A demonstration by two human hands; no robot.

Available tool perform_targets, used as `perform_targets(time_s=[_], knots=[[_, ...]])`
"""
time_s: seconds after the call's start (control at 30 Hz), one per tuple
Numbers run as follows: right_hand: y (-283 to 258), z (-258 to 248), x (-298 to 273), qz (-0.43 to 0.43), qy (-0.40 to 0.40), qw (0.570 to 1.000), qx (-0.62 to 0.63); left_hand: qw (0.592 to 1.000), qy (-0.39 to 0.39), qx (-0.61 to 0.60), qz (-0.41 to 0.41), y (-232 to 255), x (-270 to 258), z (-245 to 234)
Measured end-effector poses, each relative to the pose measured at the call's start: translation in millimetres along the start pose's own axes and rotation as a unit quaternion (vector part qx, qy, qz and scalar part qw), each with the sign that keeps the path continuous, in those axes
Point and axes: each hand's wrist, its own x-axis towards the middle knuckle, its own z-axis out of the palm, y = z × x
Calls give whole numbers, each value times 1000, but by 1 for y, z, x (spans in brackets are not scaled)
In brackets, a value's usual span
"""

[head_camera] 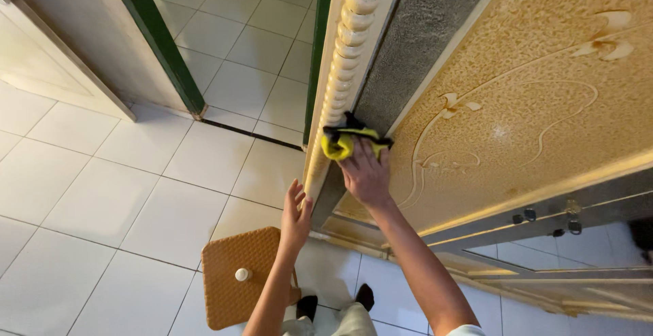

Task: The person wipes the surface of a large, ornate, gold-colored door using a yellow cloth. They systematically clean the door from top to bottom, covering the central panel and the surrounding frame. The person briefly pauses to spray a cleaning solution onto the cloth before resuming the wiping motion.

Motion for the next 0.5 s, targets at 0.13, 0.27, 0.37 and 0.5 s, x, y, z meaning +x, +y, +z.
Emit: perform_targets(time_s=[0.13, 0.27, 0.37, 0.5], knots=[[-12, 11, -26, 15, -113, 993, -21, 999, -40, 14, 17, 17, -9, 6], [-33, 12, -78, -22, -138, 987, 77, 997, -75, -21, 12, 42, -15, 22], [-39, -1, -91, 27, -99, 986, 130, 996, -56, 39, 55, 64, -11, 46], [-36, -47, -82, 130, -43, 977, 162, 957, 20, 224, 186, 98, -8, 69]])
